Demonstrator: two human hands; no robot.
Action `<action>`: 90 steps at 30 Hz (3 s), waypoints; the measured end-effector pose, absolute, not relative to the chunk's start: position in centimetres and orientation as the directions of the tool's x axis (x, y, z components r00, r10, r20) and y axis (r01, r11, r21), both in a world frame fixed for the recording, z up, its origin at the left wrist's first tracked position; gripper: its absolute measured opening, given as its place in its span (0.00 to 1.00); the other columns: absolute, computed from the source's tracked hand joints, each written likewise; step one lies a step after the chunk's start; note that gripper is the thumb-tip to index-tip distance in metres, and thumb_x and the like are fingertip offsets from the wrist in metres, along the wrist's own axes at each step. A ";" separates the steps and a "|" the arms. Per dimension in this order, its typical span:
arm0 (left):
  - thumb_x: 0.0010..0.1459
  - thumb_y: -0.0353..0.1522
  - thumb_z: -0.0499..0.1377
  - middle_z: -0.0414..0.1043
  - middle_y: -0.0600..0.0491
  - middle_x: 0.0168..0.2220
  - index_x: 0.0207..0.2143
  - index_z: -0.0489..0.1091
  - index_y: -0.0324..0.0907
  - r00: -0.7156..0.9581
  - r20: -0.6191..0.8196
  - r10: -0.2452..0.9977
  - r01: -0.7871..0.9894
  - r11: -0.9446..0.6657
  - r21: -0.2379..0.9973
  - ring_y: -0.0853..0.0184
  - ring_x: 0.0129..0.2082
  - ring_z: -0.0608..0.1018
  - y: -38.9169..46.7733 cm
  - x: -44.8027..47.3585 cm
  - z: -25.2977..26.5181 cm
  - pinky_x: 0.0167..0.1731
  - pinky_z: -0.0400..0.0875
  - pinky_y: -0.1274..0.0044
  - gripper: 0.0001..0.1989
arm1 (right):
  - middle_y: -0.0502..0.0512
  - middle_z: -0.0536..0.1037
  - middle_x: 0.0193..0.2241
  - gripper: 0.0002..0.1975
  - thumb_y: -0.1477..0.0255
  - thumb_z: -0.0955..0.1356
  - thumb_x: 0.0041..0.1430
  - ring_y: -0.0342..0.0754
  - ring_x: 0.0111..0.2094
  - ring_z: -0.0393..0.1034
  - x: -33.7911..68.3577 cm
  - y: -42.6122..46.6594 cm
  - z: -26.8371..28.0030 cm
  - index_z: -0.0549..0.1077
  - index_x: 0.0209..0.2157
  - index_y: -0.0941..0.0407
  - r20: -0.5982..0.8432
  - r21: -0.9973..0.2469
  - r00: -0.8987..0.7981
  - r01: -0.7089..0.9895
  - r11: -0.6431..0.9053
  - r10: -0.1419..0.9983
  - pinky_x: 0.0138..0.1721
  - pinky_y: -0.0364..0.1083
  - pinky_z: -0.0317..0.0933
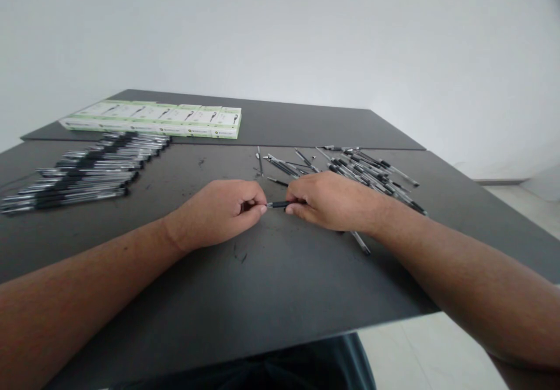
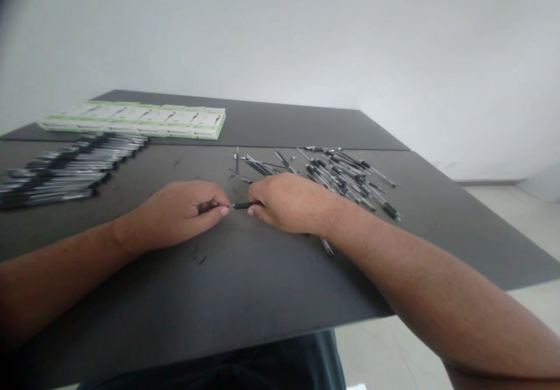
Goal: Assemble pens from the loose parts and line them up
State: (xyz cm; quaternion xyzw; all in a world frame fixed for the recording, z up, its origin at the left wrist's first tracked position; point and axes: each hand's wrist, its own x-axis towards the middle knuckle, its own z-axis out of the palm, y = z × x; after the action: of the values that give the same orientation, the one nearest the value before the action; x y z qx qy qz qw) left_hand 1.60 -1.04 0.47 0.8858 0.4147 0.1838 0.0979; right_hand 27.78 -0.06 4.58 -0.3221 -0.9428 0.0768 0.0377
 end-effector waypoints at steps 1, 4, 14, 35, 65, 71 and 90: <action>0.65 0.38 0.57 0.78 0.55 0.29 0.37 0.78 0.46 0.588 0.246 0.770 0.698 -0.637 0.326 0.65 0.29 0.77 -1.0 1.6 0.5 0.32 0.62 0.74 0.11 | 0.58 0.84 0.39 0.10 0.69 0.68 0.74 0.51 0.40 0.76 27.8 0.0 4.5 0.80 0.43 0.58 0.022 -0.160 -0.799 0.590 0.791 0.600 0.42 0.48 0.60; 0.65 0.39 0.57 0.78 0.55 0.29 0.36 0.78 0.46 0.582 0.246 0.775 0.700 -0.631 0.333 0.66 0.28 0.77 -1.0 1.5 0.5 0.32 0.63 0.74 0.11 | 0.59 0.84 0.41 0.13 0.69 0.64 0.76 0.52 0.42 0.76 27.8 0.0 4.4 0.80 0.44 0.58 0.027 -0.147 -0.809 0.578 0.803 0.587 0.43 0.48 0.60; 0.65 0.39 0.56 0.78 0.55 0.29 0.37 0.77 0.46 0.582 0.240 0.777 0.710 -0.629 0.315 0.65 0.29 0.77 -1.0 1.6 0.3 0.33 0.64 0.74 0.11 | 0.58 0.85 0.39 0.10 0.68 0.68 0.74 0.52 0.39 0.76 27.6 -0.2 4.7 0.81 0.42 0.58 0.014 -0.130 -0.764 0.638 0.759 0.645 0.40 0.48 0.58; 0.65 0.39 0.56 0.78 0.55 0.29 0.37 0.78 0.46 0.586 0.232 0.777 0.712 -0.630 0.312 0.65 0.29 0.77 -1.0 1.6 0.6 0.34 0.65 0.74 0.12 | 0.59 0.85 0.39 0.13 0.67 0.66 0.76 0.51 0.40 0.77 27.6 -0.2 4.7 0.81 0.43 0.58 0.005 -0.136 -0.781 0.618 0.774 0.624 0.41 0.48 0.59; 0.65 0.39 0.56 0.78 0.55 0.29 0.37 0.78 0.46 0.592 0.235 0.771 0.703 -0.636 0.319 0.65 0.28 0.78 -1.1 1.6 0.6 0.33 0.66 0.74 0.12 | 0.56 0.85 0.37 0.08 0.67 0.71 0.69 0.50 0.36 0.75 27.7 -0.2 4.7 0.80 0.43 0.57 0.043 -0.178 -0.754 0.639 0.748 0.655 0.36 0.47 0.57; 0.65 0.40 0.57 0.78 0.55 0.29 0.37 0.78 0.46 0.586 0.234 0.776 0.707 -0.631 0.320 0.65 0.29 0.78 -1.0 1.6 0.6 0.33 0.66 0.74 0.12 | 0.59 0.85 0.39 0.13 0.68 0.65 0.76 0.51 0.40 0.76 27.7 -0.2 4.6 0.80 0.43 0.58 0.037 -0.166 -0.792 0.596 0.786 0.609 0.42 0.47 0.60; 0.65 0.39 0.56 0.78 0.55 0.29 0.38 0.78 0.46 0.598 0.229 0.768 0.705 -0.640 0.305 0.65 0.28 0.77 -1.0 1.7 0.7 0.33 0.65 0.74 0.12 | 0.58 0.85 0.40 0.08 0.69 0.69 0.72 0.51 0.40 0.76 27.6 -0.4 5.0 0.80 0.43 0.57 0.000 -0.142 -0.766 0.637 0.758 0.643 0.40 0.47 0.59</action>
State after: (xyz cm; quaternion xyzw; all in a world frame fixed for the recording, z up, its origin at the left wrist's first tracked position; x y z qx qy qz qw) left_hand 1.68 -1.05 0.68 0.8893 0.4140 0.1714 0.0919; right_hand 27.56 -0.37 4.96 -0.3413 -0.9373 0.0667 0.0243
